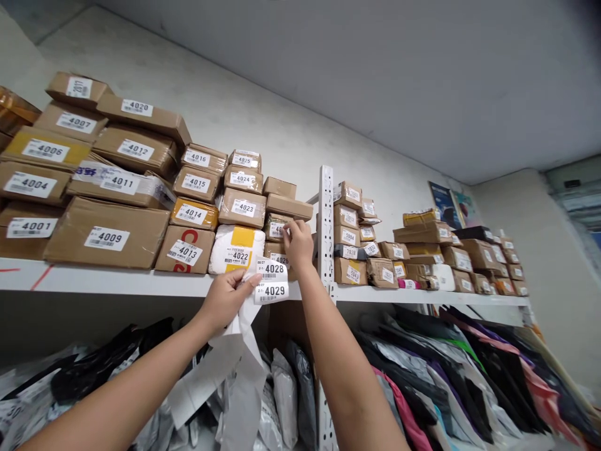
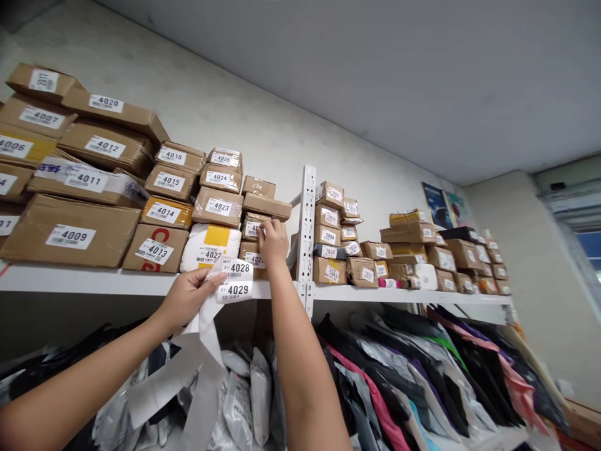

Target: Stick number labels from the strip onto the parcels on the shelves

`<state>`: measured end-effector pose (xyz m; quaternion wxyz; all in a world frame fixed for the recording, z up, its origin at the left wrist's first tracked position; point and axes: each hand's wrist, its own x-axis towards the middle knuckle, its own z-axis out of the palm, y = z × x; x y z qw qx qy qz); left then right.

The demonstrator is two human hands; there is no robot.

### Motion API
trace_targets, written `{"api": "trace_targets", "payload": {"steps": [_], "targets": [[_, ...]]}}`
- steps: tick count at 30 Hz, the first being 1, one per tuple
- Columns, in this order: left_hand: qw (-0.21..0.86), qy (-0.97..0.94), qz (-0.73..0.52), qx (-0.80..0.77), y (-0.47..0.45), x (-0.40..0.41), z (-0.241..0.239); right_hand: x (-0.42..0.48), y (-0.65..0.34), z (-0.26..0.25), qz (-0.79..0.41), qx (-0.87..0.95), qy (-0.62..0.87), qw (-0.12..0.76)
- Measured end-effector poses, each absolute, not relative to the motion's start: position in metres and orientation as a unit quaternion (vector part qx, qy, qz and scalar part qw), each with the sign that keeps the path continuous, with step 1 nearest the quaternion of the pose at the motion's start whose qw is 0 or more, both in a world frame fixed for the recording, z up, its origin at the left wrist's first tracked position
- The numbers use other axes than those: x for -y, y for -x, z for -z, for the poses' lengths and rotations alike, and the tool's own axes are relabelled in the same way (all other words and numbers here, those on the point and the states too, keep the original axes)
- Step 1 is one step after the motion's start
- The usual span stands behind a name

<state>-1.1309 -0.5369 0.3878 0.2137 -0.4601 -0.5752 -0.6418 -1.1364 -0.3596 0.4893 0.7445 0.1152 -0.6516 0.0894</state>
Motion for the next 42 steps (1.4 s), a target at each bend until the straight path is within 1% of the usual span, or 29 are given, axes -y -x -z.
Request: {"api": "trace_targets", "payload": {"steps": [2,3,4,7,8,9,12,15,18,21,24,27,28,31,33,36,42], "targets": [[0.236,0.455,0.642,0.570,1.131,0.539,-0.389,0.359,1.125,-0.485,-0.175,0.649,-0.167,0.722],[0.252,0.452,0.640,0.567,1.131,0.540,-0.390,0.360,1.117,-0.482,-0.235,0.658,-0.206,0.685],[0.267,0.451,0.638,0.565,1.132,0.541,-0.391,0.362,1.108,-0.477,-0.296,0.677,-0.252,0.625],[0.287,0.455,0.627,0.564,1.136,0.544,-0.392,0.373,1.087,-0.458,-0.421,0.743,-0.360,0.375],[0.283,0.457,0.619,0.572,1.137,0.545,-0.393,0.376,1.084,-0.452,-0.448,0.745,-0.368,0.329],[0.276,0.457,0.612,0.584,1.139,0.545,-0.395,0.379,1.082,-0.447,-0.474,0.737,-0.365,0.315],[0.260,0.450,0.617,0.591,1.142,0.540,-0.402,0.383,1.087,-0.439,-0.514,0.703,-0.356,0.339],[0.254,0.449,0.641,0.568,1.142,0.532,-0.409,0.385,1.095,-0.437,-0.510,0.680,-0.358,0.386],[0.298,0.430,0.610,0.595,1.141,0.525,-0.414,0.388,1.100,-0.433,-0.502,0.652,-0.337,0.458],[0.354,0.396,0.592,0.606,1.139,0.522,-0.416,0.394,1.103,-0.432,-0.466,0.635,-0.310,0.533],[0.345,0.388,0.602,0.607,1.137,0.522,-0.415,0.391,1.107,-0.449,-0.423,0.600,-0.289,0.615],[0.347,0.398,0.583,0.618,1.133,0.522,-0.410,0.376,1.112,-0.489,-0.384,0.543,-0.253,0.703],[0.352,0.400,0.576,0.620,1.132,0.522,-0.407,0.370,1.114,-0.505,-0.361,0.542,-0.239,0.720],[0.355,0.405,0.572,0.619,1.129,0.524,-0.400,0.355,1.123,-0.544,-0.265,0.578,-0.187,0.749],[0.353,0.408,0.574,0.616,1.128,0.527,-0.398,0.350,1.129,-0.559,-0.201,0.602,-0.148,0.759],[0.348,0.405,0.577,0.617,1.129,0.533,-0.397,0.347,1.136,-0.564,-0.126,0.623,-0.117,0.763],[0.314,0.412,0.578,0.630,1.129,0.541,-0.398,0.342,1.137,-0.556,0.008,0.625,-0.102,0.774]]}}
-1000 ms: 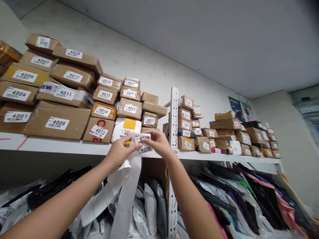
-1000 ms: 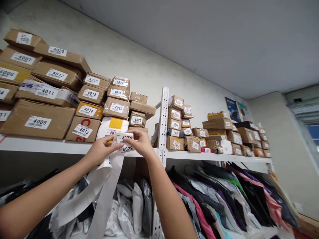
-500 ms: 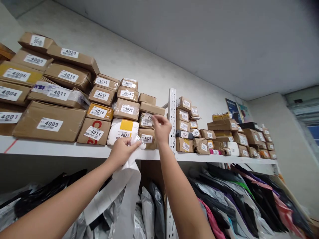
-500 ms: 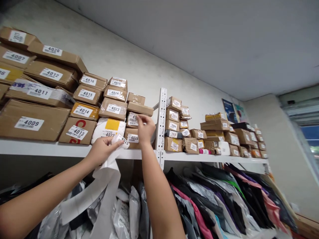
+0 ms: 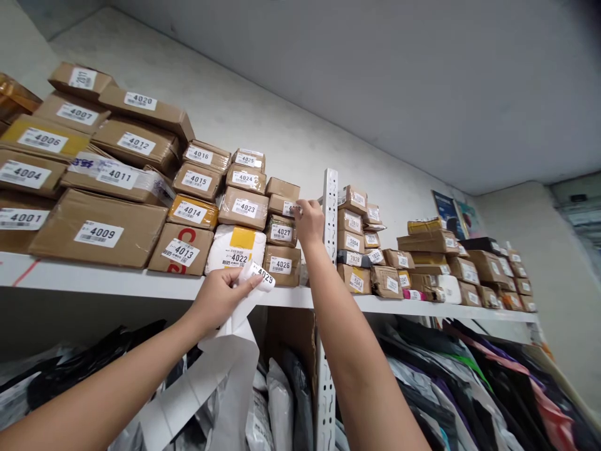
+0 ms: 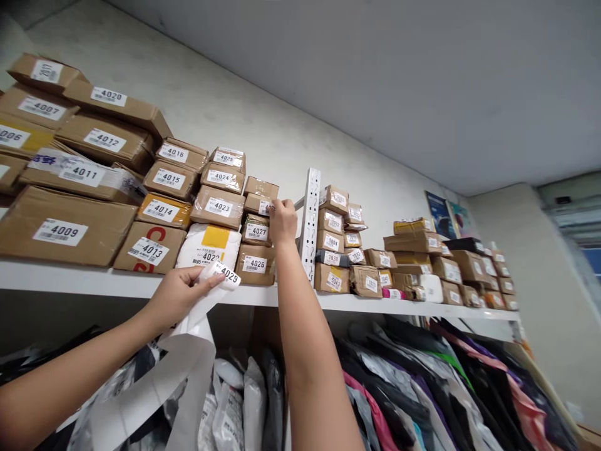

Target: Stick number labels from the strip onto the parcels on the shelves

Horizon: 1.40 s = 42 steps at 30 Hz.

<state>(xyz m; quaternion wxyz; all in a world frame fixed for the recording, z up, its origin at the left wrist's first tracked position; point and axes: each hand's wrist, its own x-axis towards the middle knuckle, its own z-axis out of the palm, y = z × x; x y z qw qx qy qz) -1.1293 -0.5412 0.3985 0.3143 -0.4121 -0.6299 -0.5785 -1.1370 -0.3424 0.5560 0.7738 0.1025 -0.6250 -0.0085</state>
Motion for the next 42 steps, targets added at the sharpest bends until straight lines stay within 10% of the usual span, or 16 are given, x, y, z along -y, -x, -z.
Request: {"api": "trace_targets", "payload": {"steps": [9,16,23,42], "targets": [[0.302,0.421,0.585,0.624,1.131,0.545,-0.398,0.338,1.140,-0.561,0.121,0.632,-0.122,0.756],[0.322,0.418,0.600,0.601,1.130,0.555,-0.404,0.352,1.112,-0.529,-0.062,0.628,-0.170,0.757],[0.295,0.454,0.616,0.572,1.137,0.559,-0.410,0.393,1.077,-0.453,-0.411,0.772,-0.403,0.269],[0.317,0.426,0.682,0.504,1.145,0.533,-0.411,0.398,1.101,-0.436,-0.435,0.661,-0.306,0.530]]}}
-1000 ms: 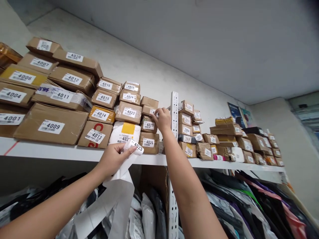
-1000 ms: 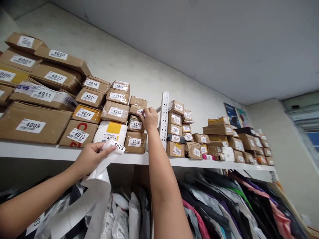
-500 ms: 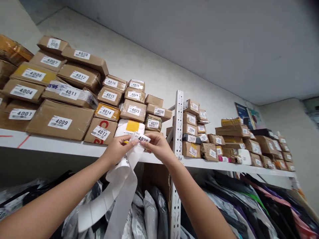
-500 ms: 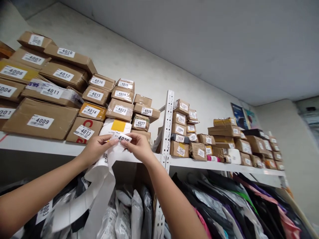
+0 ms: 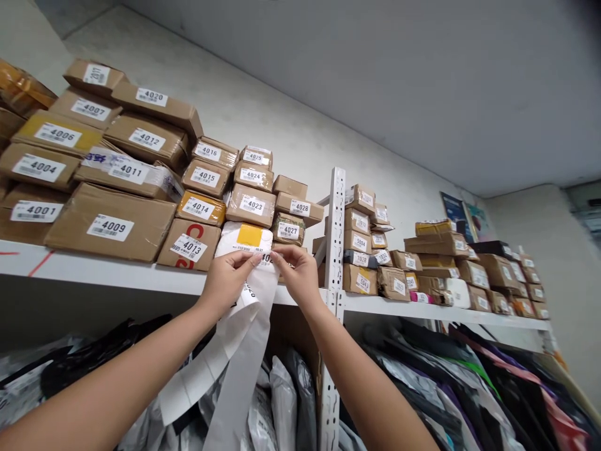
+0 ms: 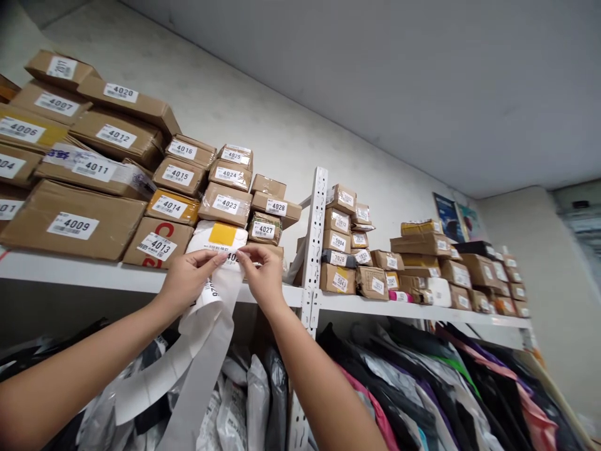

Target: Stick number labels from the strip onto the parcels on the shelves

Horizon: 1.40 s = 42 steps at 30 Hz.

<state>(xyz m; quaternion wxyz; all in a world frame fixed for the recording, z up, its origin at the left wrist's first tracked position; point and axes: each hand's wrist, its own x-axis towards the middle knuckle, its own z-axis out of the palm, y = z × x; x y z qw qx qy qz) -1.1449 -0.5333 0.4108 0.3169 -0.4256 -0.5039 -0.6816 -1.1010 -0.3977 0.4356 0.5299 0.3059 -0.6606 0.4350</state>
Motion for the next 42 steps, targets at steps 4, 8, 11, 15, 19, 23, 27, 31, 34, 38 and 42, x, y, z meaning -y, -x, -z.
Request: {"api": "trace_targets", "payload": {"steps": [4,8,11,15,19,23,27,31,34,38,42], "targets": [[0.363,0.390,0.668,0.520,1.144,0.534,-0.410,0.402,1.104,-0.433,-0.380,0.644,-0.302,0.590],[0.425,0.356,0.604,0.572,1.150,0.543,-0.408,0.395,1.106,-0.455,-0.339,0.630,-0.317,0.623],[0.455,0.354,0.541,0.613,1.162,0.556,-0.407,0.381,1.106,-0.508,-0.336,0.580,-0.278,0.688],[0.450,0.374,0.495,0.642,1.180,0.572,-0.406,0.367,1.117,-0.594,-0.264,0.624,-0.218,0.702],[0.448,0.408,0.459,0.650,1.192,0.578,-0.402,0.366,1.134,-0.637,-0.136,0.685,-0.147,0.700],[0.447,0.432,0.442,0.647,1.197,0.581,-0.397,0.366,1.136,-0.640,-0.043,0.698,-0.123,0.704],[0.447,0.443,0.440,0.641,1.197,0.582,-0.396,0.362,1.130,-0.634,-0.012,0.699,-0.127,0.704],[0.447,0.446,0.444,0.635,1.196,0.580,-0.396,0.355,1.132,-0.631,-0.001,0.677,-0.140,0.722],[0.451,0.447,0.444,0.632,1.197,0.580,-0.396,0.351,1.139,-0.631,0.005,0.661,-0.173,0.730],[0.454,0.450,0.431,0.637,1.196,0.580,-0.396,0.349,1.144,-0.631,-0.014,0.707,-0.182,0.683],[0.446,0.452,0.421,0.648,1.197,0.582,-0.397,0.351,1.132,-0.629,-0.084,0.633,-0.143,0.756]]}}
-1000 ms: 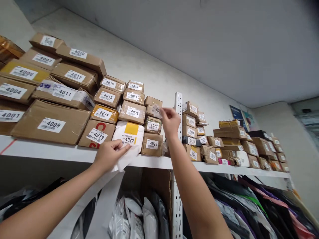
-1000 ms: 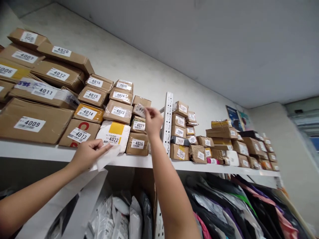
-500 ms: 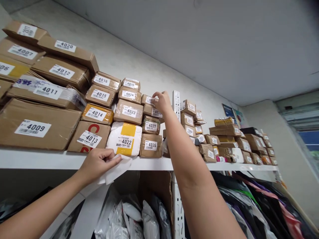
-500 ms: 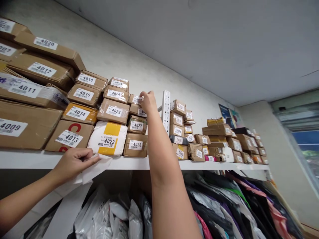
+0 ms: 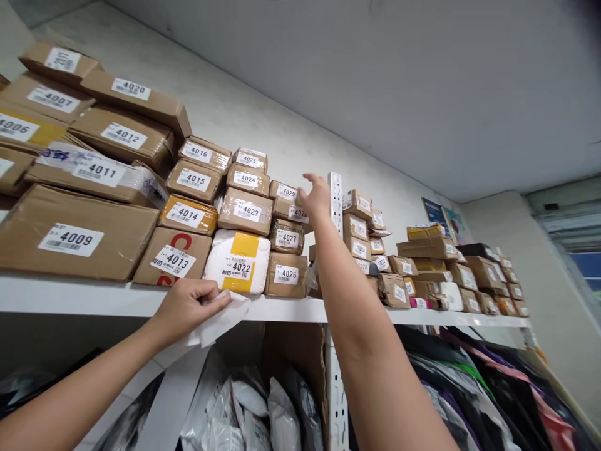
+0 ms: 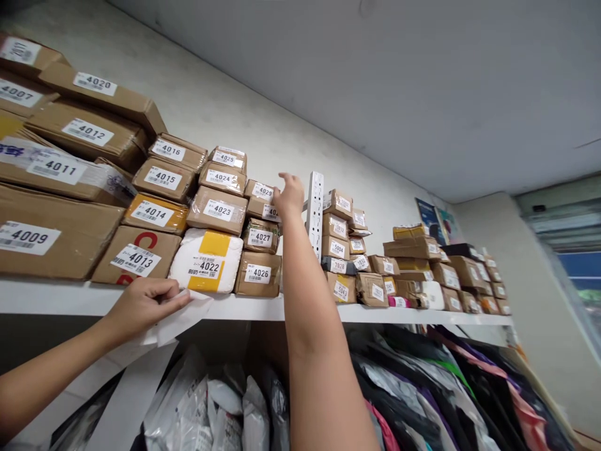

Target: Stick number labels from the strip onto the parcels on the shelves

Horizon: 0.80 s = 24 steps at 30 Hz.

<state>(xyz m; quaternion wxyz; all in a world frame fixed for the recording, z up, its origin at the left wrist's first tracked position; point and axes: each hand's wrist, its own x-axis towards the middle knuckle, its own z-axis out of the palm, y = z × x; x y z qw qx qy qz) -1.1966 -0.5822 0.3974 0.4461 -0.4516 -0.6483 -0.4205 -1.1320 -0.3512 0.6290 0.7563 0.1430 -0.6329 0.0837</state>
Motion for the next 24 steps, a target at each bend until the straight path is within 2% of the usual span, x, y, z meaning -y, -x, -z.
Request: {"api": "trace_targets", "payload": {"steps": [3,6,9,12,15,19,24], "targets": [[0.424,0.451,0.437,0.652,1.196,0.584,-0.401,0.361,1.114,-0.609,-0.141,0.556,-0.174,0.800],[0.396,0.420,0.523,0.627,1.186,0.586,-0.397,0.377,1.091,-0.551,-0.169,0.577,-0.265,0.753],[0.366,0.370,0.618,0.589,1.163,0.585,-0.372,0.393,1.070,-0.452,-0.221,0.704,-0.348,0.578],[0.328,0.337,0.658,0.588,1.135,0.574,-0.329,0.407,1.060,-0.336,-0.380,0.774,-0.374,0.342],[0.293,0.297,0.694,0.587,1.119,0.557,-0.288,0.425,1.066,-0.231,-0.568,0.727,-0.310,0.231],[0.252,0.254,0.709,0.607,1.122,0.547,-0.248,0.440,1.081,-0.141,-0.744,0.616,-0.137,0.219],[0.112,0.317,0.616,0.713,1.120,0.553,-0.194,0.422,1.074,-0.099,-0.770,0.559,-0.017,0.306]]}}
